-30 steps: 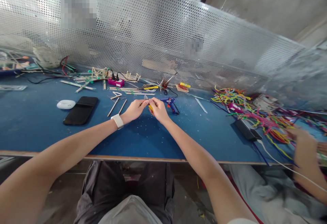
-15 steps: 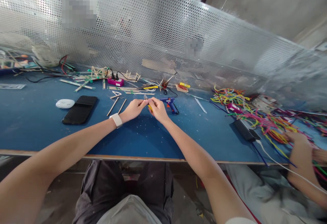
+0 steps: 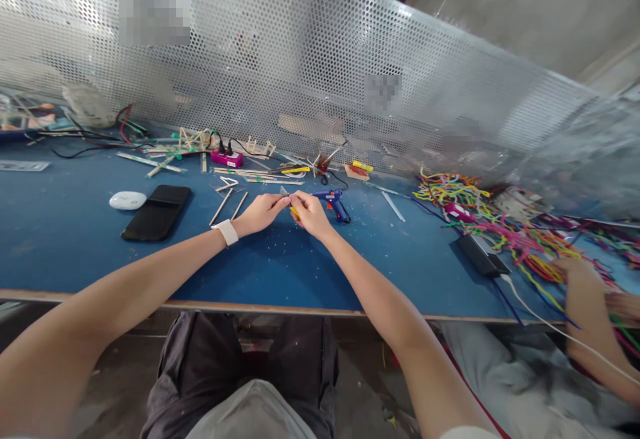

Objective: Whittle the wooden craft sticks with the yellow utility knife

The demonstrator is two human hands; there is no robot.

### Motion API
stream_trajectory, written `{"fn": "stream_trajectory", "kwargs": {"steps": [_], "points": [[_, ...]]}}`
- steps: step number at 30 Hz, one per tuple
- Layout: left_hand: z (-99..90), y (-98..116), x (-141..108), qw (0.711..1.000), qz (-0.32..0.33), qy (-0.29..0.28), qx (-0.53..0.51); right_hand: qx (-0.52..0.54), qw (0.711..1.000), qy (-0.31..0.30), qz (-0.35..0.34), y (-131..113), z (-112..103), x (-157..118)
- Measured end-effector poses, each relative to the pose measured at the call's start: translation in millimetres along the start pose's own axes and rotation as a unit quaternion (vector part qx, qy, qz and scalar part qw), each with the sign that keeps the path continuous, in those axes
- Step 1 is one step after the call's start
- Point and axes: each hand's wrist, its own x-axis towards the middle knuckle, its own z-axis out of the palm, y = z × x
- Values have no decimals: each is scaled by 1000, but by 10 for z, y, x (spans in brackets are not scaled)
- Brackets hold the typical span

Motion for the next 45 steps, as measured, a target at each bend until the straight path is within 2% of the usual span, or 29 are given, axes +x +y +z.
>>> {"fn": "stream_trajectory", "kwargs": {"steps": [13, 22, 33, 45], "points": [[15, 24, -3, 1000, 11, 9, 19, 11, 1000, -11, 10, -22, -5, 3], [-5, 38, 4, 1000, -6, 9, 21, 13, 1000, -8, 11, 17, -14, 12], [16, 49, 28, 999, -34, 9, 8, -32, 999, 40, -18, 4, 42, -29], [21, 44, 21, 999, -34, 11, -9, -30, 998, 44, -17, 25, 46, -19]]}}
